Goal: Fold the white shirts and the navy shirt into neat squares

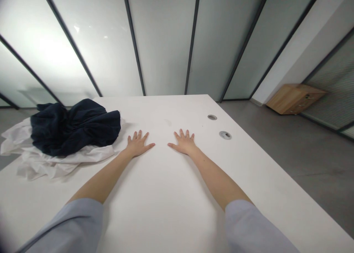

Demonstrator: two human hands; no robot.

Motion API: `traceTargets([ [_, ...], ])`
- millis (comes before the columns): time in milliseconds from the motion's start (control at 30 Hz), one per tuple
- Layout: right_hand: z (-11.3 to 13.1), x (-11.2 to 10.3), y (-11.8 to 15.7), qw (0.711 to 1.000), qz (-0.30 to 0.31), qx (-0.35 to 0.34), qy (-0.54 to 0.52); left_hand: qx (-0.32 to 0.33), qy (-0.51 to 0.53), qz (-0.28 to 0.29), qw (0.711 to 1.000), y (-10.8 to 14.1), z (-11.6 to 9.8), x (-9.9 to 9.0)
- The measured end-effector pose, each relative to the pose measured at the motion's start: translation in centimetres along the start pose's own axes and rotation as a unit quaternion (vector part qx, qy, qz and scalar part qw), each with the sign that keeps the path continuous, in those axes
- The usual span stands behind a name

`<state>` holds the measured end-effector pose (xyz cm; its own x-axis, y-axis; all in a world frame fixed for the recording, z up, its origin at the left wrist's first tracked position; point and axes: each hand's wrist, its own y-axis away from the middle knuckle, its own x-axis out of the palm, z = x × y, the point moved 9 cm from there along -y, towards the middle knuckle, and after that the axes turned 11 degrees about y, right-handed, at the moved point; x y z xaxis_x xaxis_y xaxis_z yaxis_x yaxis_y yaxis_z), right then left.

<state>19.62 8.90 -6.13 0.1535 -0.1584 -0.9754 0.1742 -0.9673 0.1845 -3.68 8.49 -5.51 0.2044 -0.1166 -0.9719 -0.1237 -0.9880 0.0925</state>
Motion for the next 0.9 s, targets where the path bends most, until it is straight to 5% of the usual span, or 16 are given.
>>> traceTargets([
  [900, 0.18, -0.54, 0.44, 1.0, -0.025, -0.003, -0.007, -0.007, -0.012, -0.009, 1.0, 0.72, -0.32, -0.75],
])
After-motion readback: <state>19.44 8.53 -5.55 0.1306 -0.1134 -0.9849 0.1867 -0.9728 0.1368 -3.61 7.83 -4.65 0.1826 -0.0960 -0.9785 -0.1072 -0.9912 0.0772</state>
